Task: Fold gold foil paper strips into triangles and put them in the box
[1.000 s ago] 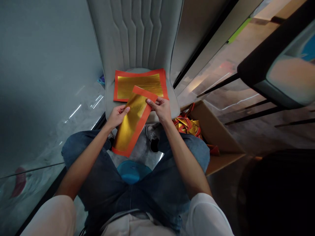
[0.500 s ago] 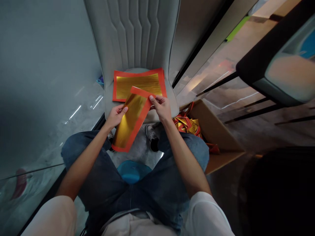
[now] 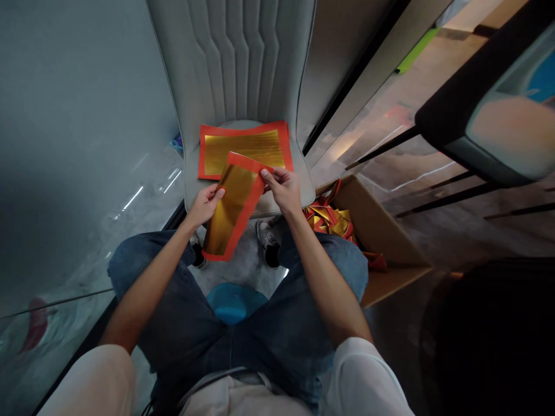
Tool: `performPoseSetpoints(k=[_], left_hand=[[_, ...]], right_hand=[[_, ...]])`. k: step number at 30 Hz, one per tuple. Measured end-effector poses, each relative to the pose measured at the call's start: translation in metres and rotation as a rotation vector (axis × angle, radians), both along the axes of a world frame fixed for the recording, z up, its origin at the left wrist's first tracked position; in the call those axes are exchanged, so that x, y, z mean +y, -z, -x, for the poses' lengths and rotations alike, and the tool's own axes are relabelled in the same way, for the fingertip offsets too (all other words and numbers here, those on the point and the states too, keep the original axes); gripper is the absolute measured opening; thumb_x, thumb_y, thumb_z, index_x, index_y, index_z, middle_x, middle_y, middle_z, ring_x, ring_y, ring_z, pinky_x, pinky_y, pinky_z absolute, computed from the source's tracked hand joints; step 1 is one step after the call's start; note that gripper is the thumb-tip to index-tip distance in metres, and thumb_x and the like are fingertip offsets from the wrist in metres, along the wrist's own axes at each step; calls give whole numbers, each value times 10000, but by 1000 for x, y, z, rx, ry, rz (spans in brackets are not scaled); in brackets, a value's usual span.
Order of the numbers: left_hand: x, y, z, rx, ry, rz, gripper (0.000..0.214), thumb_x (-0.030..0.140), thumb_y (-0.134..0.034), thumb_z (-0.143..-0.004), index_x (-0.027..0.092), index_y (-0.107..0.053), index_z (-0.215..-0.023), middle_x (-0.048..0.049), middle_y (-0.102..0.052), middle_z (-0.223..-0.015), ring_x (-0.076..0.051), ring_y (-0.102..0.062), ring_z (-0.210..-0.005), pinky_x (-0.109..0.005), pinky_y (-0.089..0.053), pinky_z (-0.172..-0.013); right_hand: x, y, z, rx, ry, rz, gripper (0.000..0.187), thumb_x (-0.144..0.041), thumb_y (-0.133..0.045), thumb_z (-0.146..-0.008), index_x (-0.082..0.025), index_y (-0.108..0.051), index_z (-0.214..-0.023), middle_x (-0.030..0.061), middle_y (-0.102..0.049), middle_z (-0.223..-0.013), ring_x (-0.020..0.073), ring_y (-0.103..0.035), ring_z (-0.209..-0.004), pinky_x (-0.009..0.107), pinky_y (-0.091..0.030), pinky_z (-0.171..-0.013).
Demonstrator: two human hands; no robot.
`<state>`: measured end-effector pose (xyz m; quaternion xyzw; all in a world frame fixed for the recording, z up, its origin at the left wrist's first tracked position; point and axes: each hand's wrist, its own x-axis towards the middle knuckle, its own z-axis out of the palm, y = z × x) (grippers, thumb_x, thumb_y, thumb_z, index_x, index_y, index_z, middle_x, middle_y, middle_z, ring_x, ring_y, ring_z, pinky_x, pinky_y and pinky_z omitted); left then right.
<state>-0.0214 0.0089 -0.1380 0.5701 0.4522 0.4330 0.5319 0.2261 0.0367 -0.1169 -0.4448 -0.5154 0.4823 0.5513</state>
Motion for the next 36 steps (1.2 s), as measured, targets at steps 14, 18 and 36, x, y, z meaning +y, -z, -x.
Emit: performPoseSetpoints(k=[14, 18, 36], left_hand=[[0, 0, 0, -16, -17, 6, 650, 772, -772, -855, 160, -765, -1075, -85, -800, -942, -205, -721, -825, -281, -560, -711], [0, 1, 0, -6, -9, 7, 652, 770, -764, -864, 155, -770, -1082, -89, -802, -951, -208, -727, -833, -279, -559, -709], [0, -3, -2, -49, -277, -139, 610, 758, -839, -792, 173, -776, -952, -33, -744, -778, -149, -665, -672, -249, -538, -631]], right_hand=[[2, 3, -2, -2, -4, -11, 636, -871, -781, -751, -245, -669, -752, -7, -645, -669, 155, -612, -590, 314, -606, -554], [3, 4, -2, -8, 7, -27, 642, -869, -777, -758, -239, -661, -726, -15, -639, -649, 144, -604, -580, 295, -602, -543], [-2, 7, 3, -152, -121, -111, 568, -774, -755, -858, -214, -706, -774, -24, -606, -612, 130, -539, -544, 271, -449, -535]])
